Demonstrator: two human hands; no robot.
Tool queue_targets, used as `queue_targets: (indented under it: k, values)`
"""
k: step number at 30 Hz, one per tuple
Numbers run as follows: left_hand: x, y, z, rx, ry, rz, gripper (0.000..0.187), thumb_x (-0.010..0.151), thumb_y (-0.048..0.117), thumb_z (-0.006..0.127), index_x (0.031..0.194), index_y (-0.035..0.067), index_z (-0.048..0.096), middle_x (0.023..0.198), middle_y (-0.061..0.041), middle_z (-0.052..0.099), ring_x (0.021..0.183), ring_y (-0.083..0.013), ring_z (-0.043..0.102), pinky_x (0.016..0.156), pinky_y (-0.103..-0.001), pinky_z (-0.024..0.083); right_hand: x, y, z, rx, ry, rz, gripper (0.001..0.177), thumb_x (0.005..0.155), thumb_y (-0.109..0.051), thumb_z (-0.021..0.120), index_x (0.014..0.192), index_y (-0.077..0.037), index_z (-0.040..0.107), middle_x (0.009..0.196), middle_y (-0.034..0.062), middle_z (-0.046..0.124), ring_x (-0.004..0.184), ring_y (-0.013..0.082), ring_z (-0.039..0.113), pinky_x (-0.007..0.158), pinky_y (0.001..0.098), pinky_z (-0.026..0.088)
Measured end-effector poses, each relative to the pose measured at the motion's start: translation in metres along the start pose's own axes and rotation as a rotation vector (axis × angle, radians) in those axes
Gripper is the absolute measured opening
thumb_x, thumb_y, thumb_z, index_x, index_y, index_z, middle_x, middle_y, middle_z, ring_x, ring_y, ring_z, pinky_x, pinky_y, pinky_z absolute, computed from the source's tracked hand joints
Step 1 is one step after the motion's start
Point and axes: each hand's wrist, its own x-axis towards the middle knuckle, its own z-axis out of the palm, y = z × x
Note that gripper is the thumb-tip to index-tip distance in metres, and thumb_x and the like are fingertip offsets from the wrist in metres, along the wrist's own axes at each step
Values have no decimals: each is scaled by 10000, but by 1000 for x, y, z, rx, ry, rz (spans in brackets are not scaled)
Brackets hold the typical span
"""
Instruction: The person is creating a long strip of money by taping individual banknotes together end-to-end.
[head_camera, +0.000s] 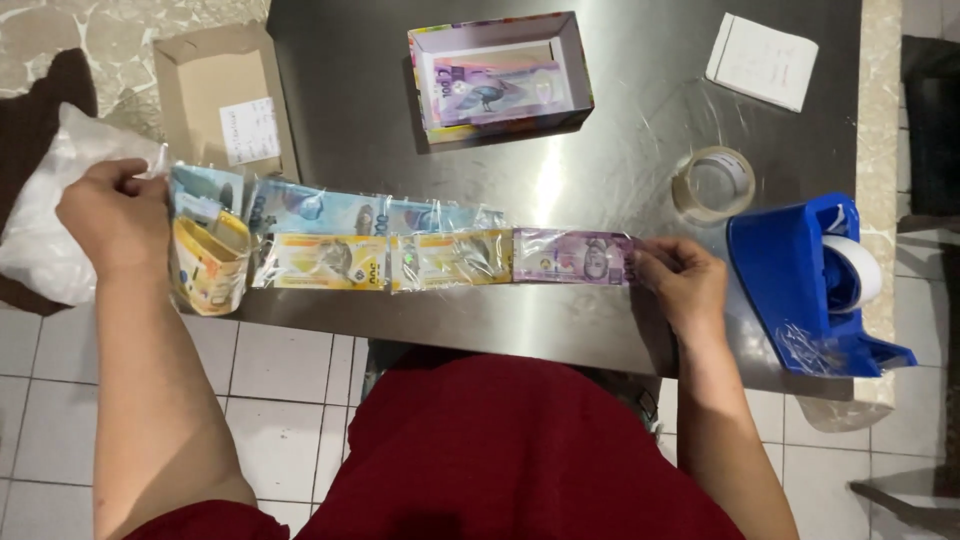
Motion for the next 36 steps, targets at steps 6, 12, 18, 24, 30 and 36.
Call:
queue_targets:
  k: [6, 12, 18, 24, 30, 36]
  values:
    - [10, -15, -10, 126, 54, 143, 24, 1020, 47, 788, 1021, 62, 807, 927, -61, 776, 850, -222, 716, 780, -358, 581, -3, -8, 2, -29, 23, 20, 144, 894, -92, 813, 1037, -94, 794, 945, 26, 784, 844, 89, 693, 738, 244, 563]
    - [4, 18, -24, -44, 80, 29, 307, 955, -45, 512, 1090, 48, 772, 987, -98, 769, 932, -211, 729, 783, -338, 584, 0, -4, 1, -93, 30, 35, 140, 888, -141, 823, 1027, -135, 800, 936, 0, 780, 851, 71, 681, 756, 240, 541]
    - [16, 18, -36, 14, 123, 113, 239, 887, -73, 817, 1073, 68, 868, 884, -57, 811, 795, -123, 773, 655, -275, 621, -7, -19, 2, -4, 5, 43, 140, 905, -82, 813, 1043, -94, 792, 945, 38, 782, 849, 105, 700, 757, 257, 573]
    - [32, 56, -57, -150, 252, 72, 240, 1096, -35, 610, 956, 148, 678, 947, 3, 730, 905, -86, 770, 787, -219, 708, -6, -19, 7, -48, -48, 80, 140, 896, -104, 815, 1034, -102, 793, 980, 51, 793, 879, 130, 715, 755, 287, 587]
    - [39, 122, -88, -145, 292, 476, 253, 1231, 93, 486, 1300, -81, 655, 1263, -282, 747, 1162, -394, 731, 942, -443, 570, -5, -16, 12, -83, -56, 68, 182, 878, -155, 830, 1054, -116, 805, 984, 38, 804, 884, 105, 719, 766, 277, 572]
    - [34, 190, -88, -261, 237, 740, 116, 1311, -19, 602, 1260, -123, 607, 1162, -255, 651, 1071, -346, 651, 957, -440, 523, -4, -14, 2, -11, -186, 77, 208, 966, -112, 711, 1161, -76, 777, 1060, 71, 791, 986, 168, 715, 896, 317, 566]
